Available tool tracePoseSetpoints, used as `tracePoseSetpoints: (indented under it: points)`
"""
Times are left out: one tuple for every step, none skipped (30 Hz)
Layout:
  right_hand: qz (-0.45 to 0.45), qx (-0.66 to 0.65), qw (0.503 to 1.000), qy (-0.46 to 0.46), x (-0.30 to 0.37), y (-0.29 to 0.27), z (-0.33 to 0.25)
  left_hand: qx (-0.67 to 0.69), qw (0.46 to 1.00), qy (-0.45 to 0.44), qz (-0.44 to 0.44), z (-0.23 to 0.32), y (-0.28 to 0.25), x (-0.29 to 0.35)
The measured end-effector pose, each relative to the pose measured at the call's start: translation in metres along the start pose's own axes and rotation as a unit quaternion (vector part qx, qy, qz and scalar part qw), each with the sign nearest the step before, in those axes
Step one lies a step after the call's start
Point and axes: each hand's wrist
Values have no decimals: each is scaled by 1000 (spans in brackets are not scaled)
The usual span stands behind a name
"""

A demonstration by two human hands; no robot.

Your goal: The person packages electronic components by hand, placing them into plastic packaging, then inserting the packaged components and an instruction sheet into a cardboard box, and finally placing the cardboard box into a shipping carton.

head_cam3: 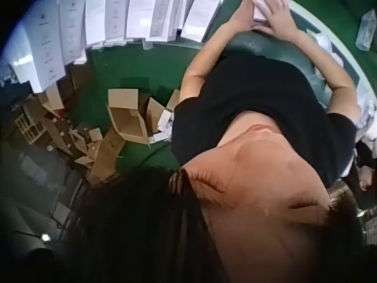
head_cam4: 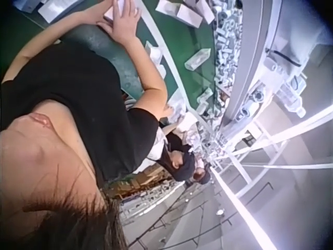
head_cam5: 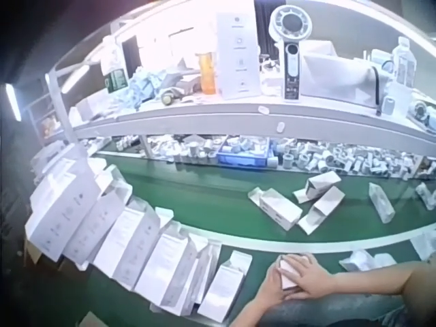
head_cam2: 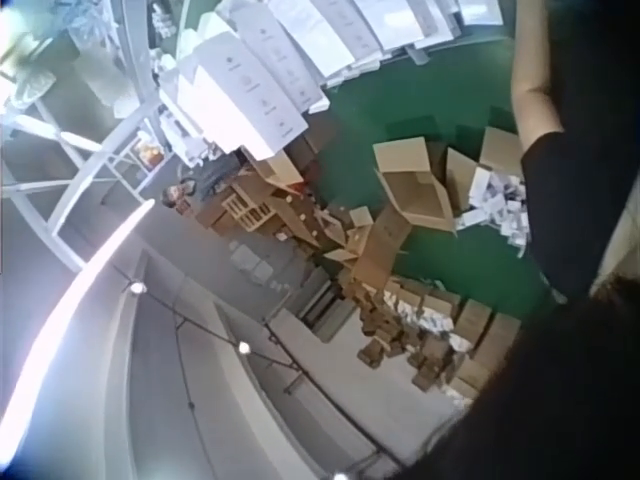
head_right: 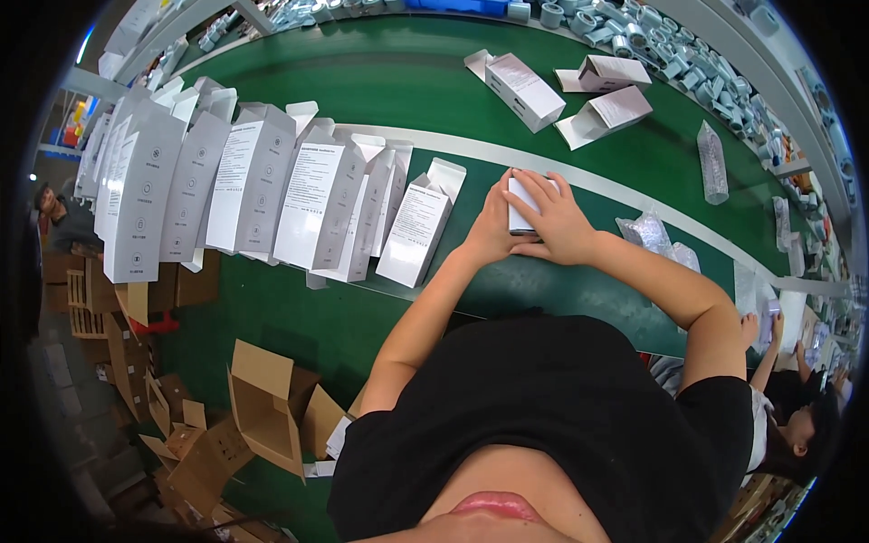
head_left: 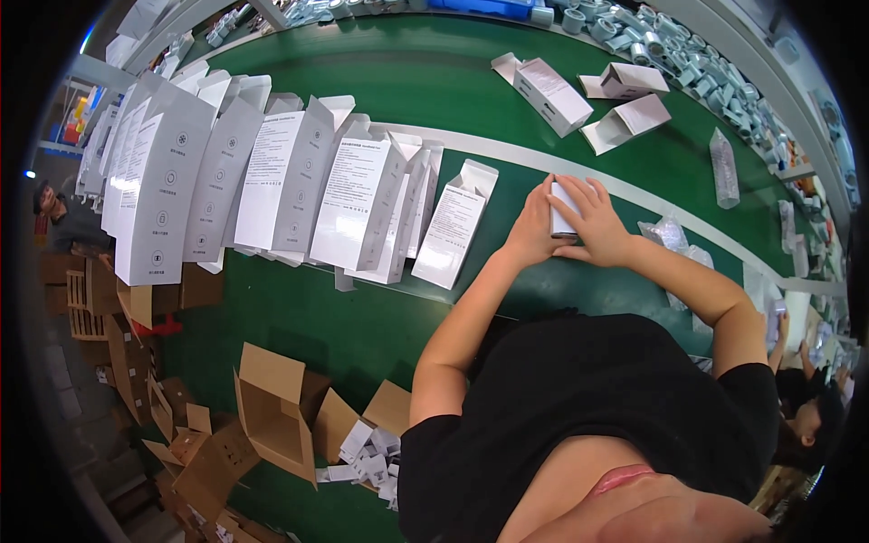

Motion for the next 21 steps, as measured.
tracePoseSetpoints:
  points:
    - [17,1,1000,0,0,1,1,17,1000,6,-1,0,1,-1]
    - [17,-1,1000,0,-1,2,2,16,1000,4,-1,-1,0,-1]
    - [-5,7,1000,-7,-1,1,6,8,1000,5,1,0,-1,-2]
    - [-27,15,999,-14,0,-1,10,-1,1000,6,5,1,-2,-2]
    - [-48,23,998,-23,-1,-3,14,-11,1000,6,10,2,-3,0]
    - [-70,32,997,-33,-5,-5,16,-21,1000,7,15,3,-6,2]
    - [-66,36,997,-37,-12,-9,20,-83,996,22,22,3,-10,5]
    - [-48,51,997,-43,-23,-13,28,-145,988,36,30,1,-13,10]
    - [-28,67,996,-50,-39,-18,35,-151,987,41,35,-2,-11,17]
    - [-7,81,995,-58,-58,-22,42,-131,986,-13,104,-4,-5,30]
    - [15,97,993,-64,-77,-25,49,-107,977,-64,170,-5,1,40]
    - [41,114,991,-57,-103,-30,57,-61,973,-116,187,-2,6,47]
    - [67,130,988,-52,-134,-35,63,-14,964,-168,204,2,12,52]
    - [104,145,982,-55,-161,-36,71,6,965,-154,212,7,15,54]
    - [93,150,983,-46,-192,-26,86,25,969,-141,203,12,18,55]
    - [82,153,984,-38,-216,-10,101,44,972,-128,194,18,17,53]
    - [87,157,983,-41,-228,7,109,27,973,-114,199,19,14,53]
    - [108,115,987,-11,-239,21,118,10,974,-99,203,19,11,52]
    - [129,71,989,18,-250,36,129,6,974,-93,205,17,7,52]
    - [149,23,987,47,-259,45,133,-12,971,-107,212,16,3,56]
    - [169,-24,982,78,-266,50,142,-30,968,-119,217,12,-1,53]
Point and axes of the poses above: each hand's wrist, its own x-axis away from the middle knuckle, its own y-axis out of the palm, z = x × y, and after that the axes turned 3 degrees about -x, right-handed
